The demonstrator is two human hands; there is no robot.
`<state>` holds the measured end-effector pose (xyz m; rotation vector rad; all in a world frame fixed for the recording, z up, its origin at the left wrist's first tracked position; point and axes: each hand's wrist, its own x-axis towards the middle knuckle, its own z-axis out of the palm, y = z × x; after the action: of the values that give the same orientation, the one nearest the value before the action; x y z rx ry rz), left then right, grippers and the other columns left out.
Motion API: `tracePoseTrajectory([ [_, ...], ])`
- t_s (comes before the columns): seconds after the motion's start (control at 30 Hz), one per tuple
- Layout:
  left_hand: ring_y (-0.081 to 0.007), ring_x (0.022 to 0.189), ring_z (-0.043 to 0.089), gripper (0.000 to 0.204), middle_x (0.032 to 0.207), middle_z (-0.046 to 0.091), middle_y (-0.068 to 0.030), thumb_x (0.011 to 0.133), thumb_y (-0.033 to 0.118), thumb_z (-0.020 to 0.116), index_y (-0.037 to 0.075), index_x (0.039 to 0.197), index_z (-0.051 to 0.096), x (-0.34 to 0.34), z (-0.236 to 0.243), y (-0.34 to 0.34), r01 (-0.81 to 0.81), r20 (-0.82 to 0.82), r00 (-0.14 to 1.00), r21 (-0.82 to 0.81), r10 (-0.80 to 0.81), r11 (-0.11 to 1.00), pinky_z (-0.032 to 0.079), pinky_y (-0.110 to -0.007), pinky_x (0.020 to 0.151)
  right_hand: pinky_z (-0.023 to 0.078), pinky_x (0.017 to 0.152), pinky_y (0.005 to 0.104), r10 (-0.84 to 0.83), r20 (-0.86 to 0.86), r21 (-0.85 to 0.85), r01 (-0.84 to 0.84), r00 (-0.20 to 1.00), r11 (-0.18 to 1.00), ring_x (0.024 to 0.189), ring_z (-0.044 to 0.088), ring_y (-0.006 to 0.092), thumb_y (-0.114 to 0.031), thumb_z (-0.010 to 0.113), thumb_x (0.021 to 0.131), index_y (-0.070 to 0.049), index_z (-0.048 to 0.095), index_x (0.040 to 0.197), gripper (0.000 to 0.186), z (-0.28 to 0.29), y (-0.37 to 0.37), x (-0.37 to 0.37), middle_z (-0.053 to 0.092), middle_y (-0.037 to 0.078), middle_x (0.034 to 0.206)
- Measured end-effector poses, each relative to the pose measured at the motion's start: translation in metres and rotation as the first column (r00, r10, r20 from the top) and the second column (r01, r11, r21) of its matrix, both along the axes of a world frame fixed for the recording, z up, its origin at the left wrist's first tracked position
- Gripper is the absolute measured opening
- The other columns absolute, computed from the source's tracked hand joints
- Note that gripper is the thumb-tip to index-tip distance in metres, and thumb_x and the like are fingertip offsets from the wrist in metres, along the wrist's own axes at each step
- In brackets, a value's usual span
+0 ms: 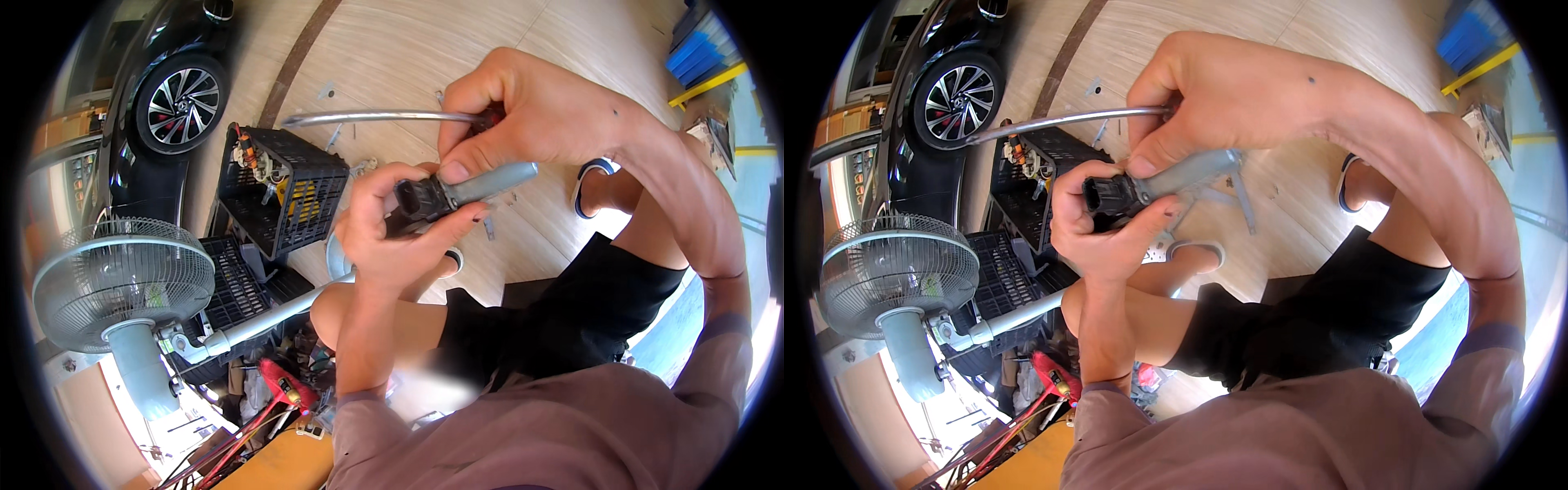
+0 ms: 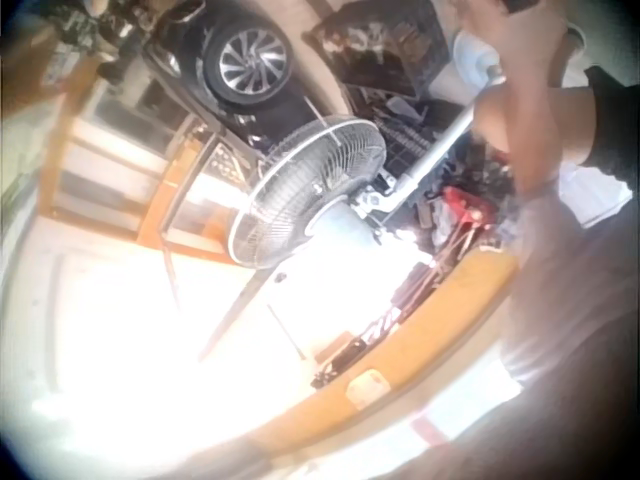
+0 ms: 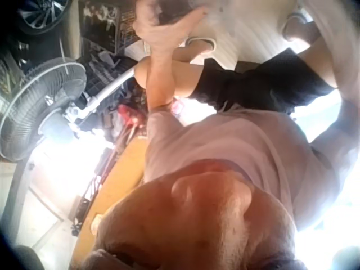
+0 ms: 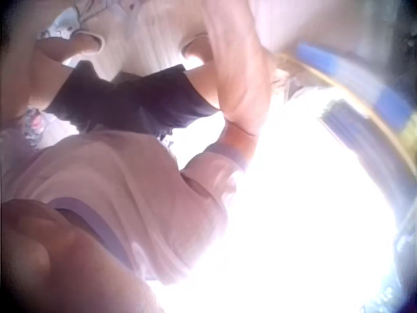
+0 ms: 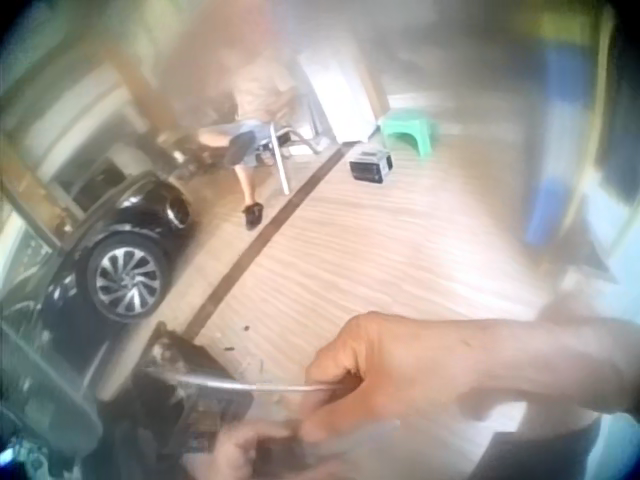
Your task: The person unscrews and removes components from a motor assembly using a screwdriver while sitting on the floor.
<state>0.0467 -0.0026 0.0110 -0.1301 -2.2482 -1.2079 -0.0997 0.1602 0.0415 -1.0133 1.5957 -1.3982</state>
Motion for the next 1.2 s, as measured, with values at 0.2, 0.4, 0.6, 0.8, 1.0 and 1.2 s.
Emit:
tracePoseTrajectory([
  [0.2,-0.0099,0.078,0.063,0.058,0.089,0.068,-0.0072,0.058,0.004,0.094,0.001,0.104,0.059,0.007,0.007,-0.002,0.006,0.104,0.995,0.051,-0.011,0.999,0.053,-0.025,0.07,0.044,0.059,0.0268,0.019,-0.028,-0.04,-0.02,0.999,0.999,0.064,0.054,0.0079,-0.016,0.077,0.083,0.002,0.071,0.085,0.019,0.0,-0.001,-0.001,0.064,0.003,0.067],
  [0.4,-0.01,0.052,0.063,0.057,0.073,0.07,-0.0079,0.065,0.012,0.093,0.005,0.106,0.054,0.001,0.01,-0.003,0.006,0.096,0.995,-0.07,0.0,0.998,0.046,-0.024,0.043,0.044,0.06,0.027,0.013,-0.192,-0.059,-0.024,0.981,0.998,0.066,0.053,0.0081,-0.018,0.076,0.085,0.0,0.07,0.083,0.019,0.0,-0.001,-0.004,0.061,0.003,0.069],
  [0.6,-0.0109,0.056,0.063,0.056,0.071,0.068,-0.0071,0.064,0.017,0.094,0.005,0.103,0.056,0.003,0.003,-0.007,-0.007,0.022,1.0,-0.074,0.008,0.997,0.049,-0.025,0.048,0.044,0.062,0.0261,0.008,-0.16,-0.048,-0.016,0.987,0.999,0.068,0.054,0.0082,-0.017,0.078,0.084,-0.001,0.07,0.084,0.018,-0.001,-0.004,0.001,0.061,0.003,0.072],
  [0.8,-0.0123,0.057,0.063,0.051,0.07,0.066,-0.008,0.065,0.022,0.093,0.005,0.1,0.06,0.005,0.0,-0.005,0.0,0.045,0.999,-0.076,0.003,0.997,0.05,-0.027,0.052,0.046,0.064,0.0252,0.017,-0.064,0.0,-0.017,0.998,1.0,0.072,0.055,0.0064,-0.013,0.076,0.086,-0.003,0.07,0.089,0.012,-0.003,-0.002,0.005,0.064,0.0,0.077],
  [1.0,-0.0132,0.058,0.066,0.052,0.07,0.067,-0.0075,0.065,0.024,0.093,0.005,0.1,0.06,0.004,0.001,-0.004,-0.007,0.034,0.999,-0.06,0.009,0.998,0.051,-0.027,0.052,0.038,0.06,0.0273,0.017,-0.197,-0.069,-0.031,0.98,0.997,0.067,0.049,0.0101,-0.02,0.077,0.086,-0.003,0.069,0.087,0.019,-0.005,-0.003,0.003,0.057,0.001,0.075],
  [1.2,-0.0105,0.063,0.064,0.06,0.077,0.068,-0.0061,0.056,0.022,0.098,0.005,0.099,0.059,0.004,0.004,-0.004,-0.01,0.014,1.0,-0.198,0.013,0.98,0.053,-0.024,0.058,0.044,0.062,0.0306,0.034,-0.297,-0.053,-0.052,0.954,0.997,0.069,0.056,0.0141,-0.018,0.074,0.088,-0.003,0.068,0.089,0.016,-0.007,0.0,0.0,0.06,0.007,0.077],
])
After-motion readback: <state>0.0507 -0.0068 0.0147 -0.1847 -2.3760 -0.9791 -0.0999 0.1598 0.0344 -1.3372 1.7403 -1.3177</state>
